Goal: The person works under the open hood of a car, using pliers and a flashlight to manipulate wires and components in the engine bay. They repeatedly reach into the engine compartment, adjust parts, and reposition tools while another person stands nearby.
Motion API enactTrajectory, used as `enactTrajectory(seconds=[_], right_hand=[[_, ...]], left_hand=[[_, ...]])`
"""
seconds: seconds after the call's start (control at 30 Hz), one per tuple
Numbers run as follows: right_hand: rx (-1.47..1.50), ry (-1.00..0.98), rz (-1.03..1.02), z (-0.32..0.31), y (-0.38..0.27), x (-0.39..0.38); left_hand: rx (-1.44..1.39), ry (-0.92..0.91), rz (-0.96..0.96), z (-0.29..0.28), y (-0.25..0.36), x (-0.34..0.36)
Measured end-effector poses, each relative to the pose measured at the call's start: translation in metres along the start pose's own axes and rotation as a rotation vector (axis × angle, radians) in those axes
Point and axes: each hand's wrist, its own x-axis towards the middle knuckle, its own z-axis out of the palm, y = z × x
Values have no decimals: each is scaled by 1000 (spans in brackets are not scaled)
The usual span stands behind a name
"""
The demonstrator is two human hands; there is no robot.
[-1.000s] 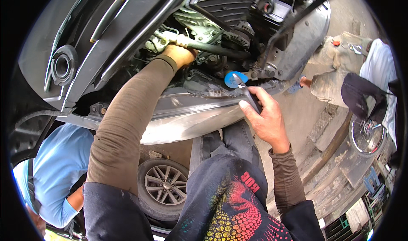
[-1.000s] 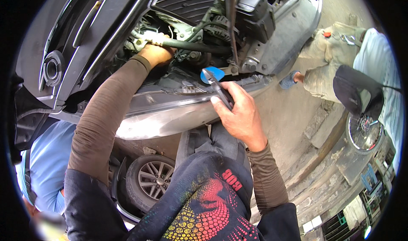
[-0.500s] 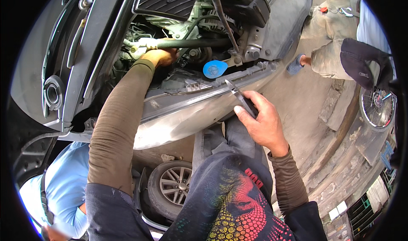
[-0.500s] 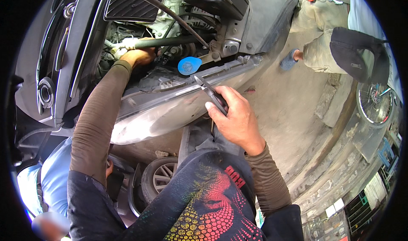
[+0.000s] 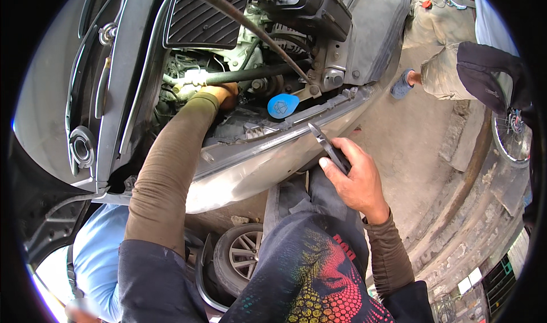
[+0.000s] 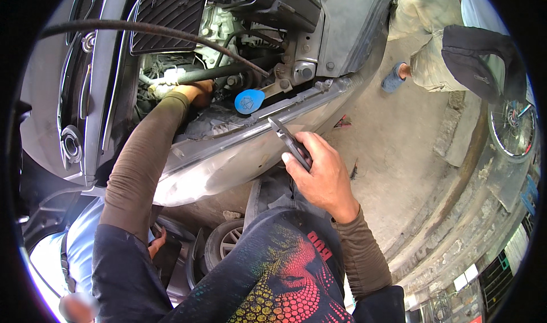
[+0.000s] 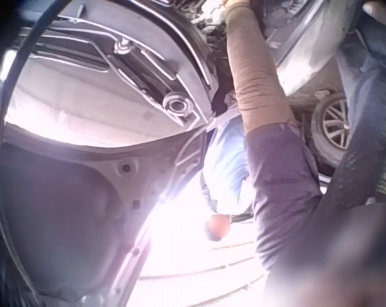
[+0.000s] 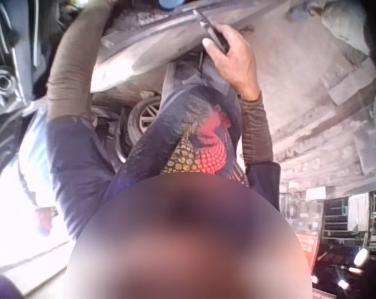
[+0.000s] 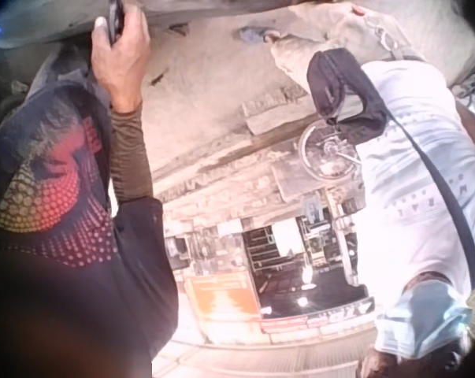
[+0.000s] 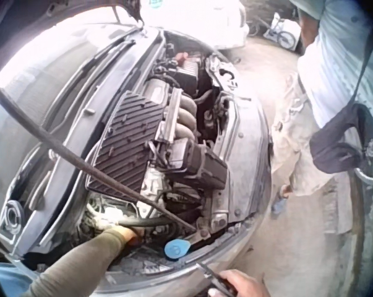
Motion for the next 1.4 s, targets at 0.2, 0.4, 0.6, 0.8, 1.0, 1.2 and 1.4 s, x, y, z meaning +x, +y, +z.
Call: enactTrajectory(seconds=[0.2, 0.4, 0.6, 0.8, 1.0, 1.2, 1.4], right_hand=[[3, 20, -20, -3, 5, -3], [11, 22, -37, -3, -2, -4], [-4, 0, -11, -1, -2, -9], [11, 12, -14, 1, 0, -10], [0, 21, -59, 3, -4, -8], [-31, 3, -81, 7, -6, -3], [-74, -31, -130, 13, -16, 5]], left_hand=[[161, -98, -40, -2, 7, -4], [155, 55, -40, 9, 5, -3], [307, 440, -89, 23, 10, -12], [-123, 661, 17, 10, 17, -56], [-108, 664, 80, -12, 21, -93], [-274, 490, 179, -25, 18, -141], [-503, 409, 160, -18, 13, -167]])
